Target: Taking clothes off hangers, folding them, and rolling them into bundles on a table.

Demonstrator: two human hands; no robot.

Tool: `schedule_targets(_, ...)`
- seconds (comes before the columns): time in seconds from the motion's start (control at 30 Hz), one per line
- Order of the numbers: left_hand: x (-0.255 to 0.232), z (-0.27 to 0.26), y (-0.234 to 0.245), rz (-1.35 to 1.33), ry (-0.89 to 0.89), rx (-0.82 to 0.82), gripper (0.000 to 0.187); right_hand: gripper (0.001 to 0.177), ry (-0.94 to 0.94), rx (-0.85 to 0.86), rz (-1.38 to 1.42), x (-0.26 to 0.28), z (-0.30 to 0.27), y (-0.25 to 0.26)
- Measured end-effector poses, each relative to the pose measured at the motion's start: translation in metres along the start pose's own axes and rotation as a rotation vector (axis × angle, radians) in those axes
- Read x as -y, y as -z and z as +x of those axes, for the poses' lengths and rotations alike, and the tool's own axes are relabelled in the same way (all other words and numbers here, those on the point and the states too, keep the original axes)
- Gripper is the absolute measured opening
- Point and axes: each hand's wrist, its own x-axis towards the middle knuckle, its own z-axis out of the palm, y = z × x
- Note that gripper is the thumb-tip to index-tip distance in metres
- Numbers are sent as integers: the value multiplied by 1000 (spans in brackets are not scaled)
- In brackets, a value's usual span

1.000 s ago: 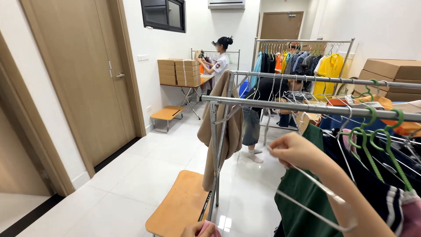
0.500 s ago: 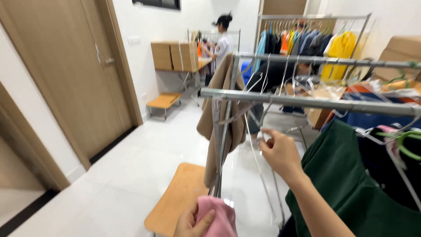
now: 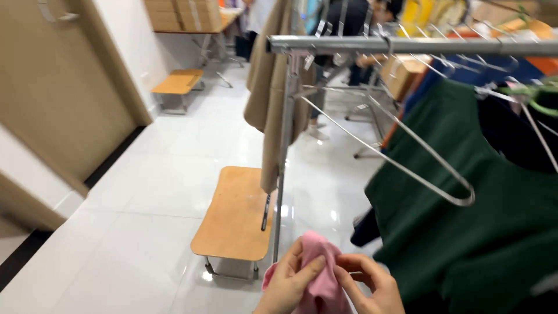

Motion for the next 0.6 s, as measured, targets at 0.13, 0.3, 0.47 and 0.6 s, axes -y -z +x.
schedule_targets(0.13, -9, -42, -9, -73, 207, 290, 20, 37, -265, -103, 253, -35, -65, 1)
schedule_targets(0.3, 20, -57, -15, 28, 244, 528, 17, 22, -215, -123, 350, -52, -126, 28)
schedule_targets(0.47, 30, -75, -27, 158, 226, 538, 17, 17, -157, -170, 194, -21, -164, 69)
schedule_targets(0.6, 53, -83, -33, 215, 85, 672, 23, 26, -312, 14, 7, 27, -171, 97)
